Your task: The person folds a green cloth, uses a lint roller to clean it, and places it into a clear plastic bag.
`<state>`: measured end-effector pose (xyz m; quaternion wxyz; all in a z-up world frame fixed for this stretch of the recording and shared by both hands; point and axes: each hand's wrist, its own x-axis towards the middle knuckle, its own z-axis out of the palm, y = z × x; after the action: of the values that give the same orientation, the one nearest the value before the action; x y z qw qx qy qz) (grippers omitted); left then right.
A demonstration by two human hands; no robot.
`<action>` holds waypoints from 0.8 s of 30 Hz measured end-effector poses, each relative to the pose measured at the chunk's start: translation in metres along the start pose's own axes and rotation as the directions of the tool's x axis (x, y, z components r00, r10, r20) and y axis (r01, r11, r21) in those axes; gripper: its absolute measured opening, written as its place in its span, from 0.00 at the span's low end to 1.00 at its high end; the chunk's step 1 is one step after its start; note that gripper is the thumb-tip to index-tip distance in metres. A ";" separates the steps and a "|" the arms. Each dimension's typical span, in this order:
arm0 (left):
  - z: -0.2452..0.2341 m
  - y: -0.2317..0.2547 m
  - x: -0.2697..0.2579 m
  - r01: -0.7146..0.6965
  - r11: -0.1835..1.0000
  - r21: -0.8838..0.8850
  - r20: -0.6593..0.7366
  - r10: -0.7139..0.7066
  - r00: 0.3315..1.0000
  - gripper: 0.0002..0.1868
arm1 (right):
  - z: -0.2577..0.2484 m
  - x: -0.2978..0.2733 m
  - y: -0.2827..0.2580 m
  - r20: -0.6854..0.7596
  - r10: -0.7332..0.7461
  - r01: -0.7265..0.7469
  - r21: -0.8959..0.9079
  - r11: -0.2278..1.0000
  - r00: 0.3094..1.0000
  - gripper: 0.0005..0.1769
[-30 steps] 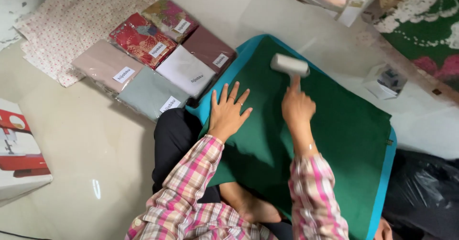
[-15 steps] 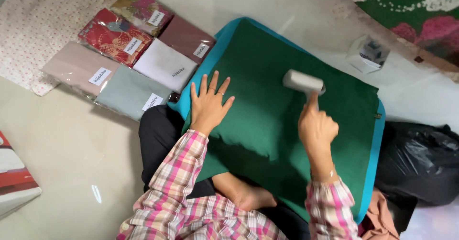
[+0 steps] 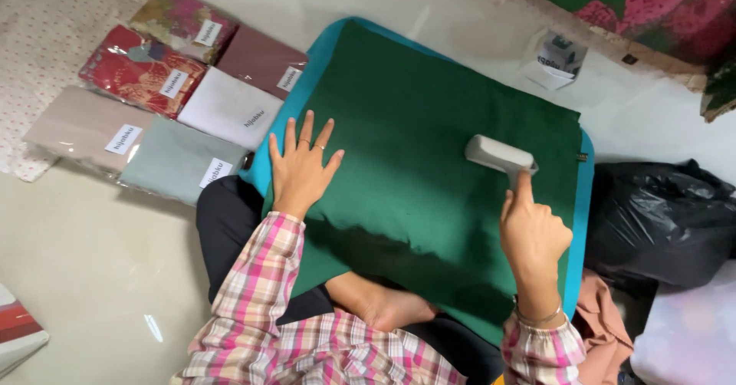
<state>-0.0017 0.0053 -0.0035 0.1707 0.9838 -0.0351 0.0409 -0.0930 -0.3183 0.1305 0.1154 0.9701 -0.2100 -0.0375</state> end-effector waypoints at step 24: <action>0.011 -0.002 0.004 -0.031 0.999 -0.029 -0.217 0.024 0.976 0.35 | -0.007 -0.054 -0.009 -0.315 -0.380 0.355 -0.138 0.925 0.869 0.36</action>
<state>0.0032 0.0029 -0.0138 0.1887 0.9701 -0.0304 0.1494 -0.1374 -0.2870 0.1367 0.1767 0.9792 0.0027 0.0994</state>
